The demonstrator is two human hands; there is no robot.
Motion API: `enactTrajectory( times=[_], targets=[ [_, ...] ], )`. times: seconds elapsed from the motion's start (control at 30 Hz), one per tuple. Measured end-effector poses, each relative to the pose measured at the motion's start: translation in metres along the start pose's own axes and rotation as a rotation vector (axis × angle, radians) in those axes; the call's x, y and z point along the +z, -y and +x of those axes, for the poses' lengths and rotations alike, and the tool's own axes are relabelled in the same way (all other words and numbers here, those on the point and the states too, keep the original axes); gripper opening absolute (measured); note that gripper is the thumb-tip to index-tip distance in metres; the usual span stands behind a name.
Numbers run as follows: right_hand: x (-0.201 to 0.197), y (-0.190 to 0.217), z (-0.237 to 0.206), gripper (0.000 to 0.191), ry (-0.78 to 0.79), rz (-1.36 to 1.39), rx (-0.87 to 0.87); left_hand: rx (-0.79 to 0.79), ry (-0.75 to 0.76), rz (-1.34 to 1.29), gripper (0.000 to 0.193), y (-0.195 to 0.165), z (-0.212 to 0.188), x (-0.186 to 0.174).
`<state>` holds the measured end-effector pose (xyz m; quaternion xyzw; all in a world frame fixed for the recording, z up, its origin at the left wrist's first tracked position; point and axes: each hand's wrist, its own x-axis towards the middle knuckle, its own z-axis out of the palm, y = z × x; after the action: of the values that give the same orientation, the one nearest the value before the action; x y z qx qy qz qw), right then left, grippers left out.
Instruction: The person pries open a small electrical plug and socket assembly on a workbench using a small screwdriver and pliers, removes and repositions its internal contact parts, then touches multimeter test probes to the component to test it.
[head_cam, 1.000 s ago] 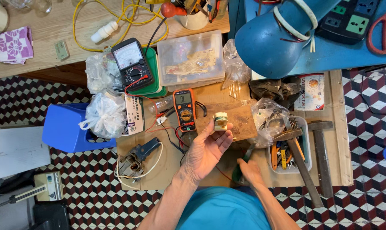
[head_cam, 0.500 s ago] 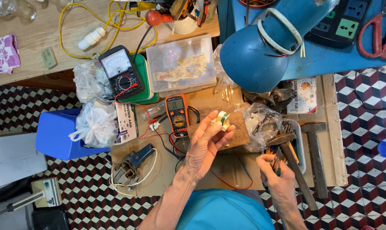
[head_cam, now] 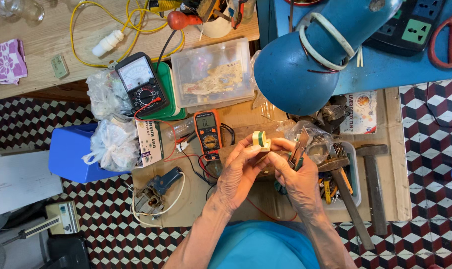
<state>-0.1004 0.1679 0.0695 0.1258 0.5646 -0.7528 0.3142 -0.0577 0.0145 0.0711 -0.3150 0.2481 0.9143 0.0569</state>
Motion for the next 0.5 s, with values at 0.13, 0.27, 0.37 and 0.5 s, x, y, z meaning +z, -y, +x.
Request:
enactTrajectory(
  times=[0.13,0.27,0.37,0.5],
  targets=[
    [0.001,-0.001,0.005,0.041,-0.018,0.027,-0.002,0.004,0.022,0.030,0.050,0.000,0.000,0.002],
    [0.000,0.000,0.007,0.039,-0.039,0.022,-0.021,0.032,0.053,0.088,0.051,-0.001,-0.001,0.004],
    [0.000,0.000,0.006,0.036,-0.041,0.000,-0.025,0.045,0.057,0.129,0.051,-0.001,-0.003,0.003],
    [0.002,0.000,0.001,0.028,-0.064,-0.104,-0.042,0.082,0.051,0.232,0.051,0.002,-0.004,-0.006]
  ],
)
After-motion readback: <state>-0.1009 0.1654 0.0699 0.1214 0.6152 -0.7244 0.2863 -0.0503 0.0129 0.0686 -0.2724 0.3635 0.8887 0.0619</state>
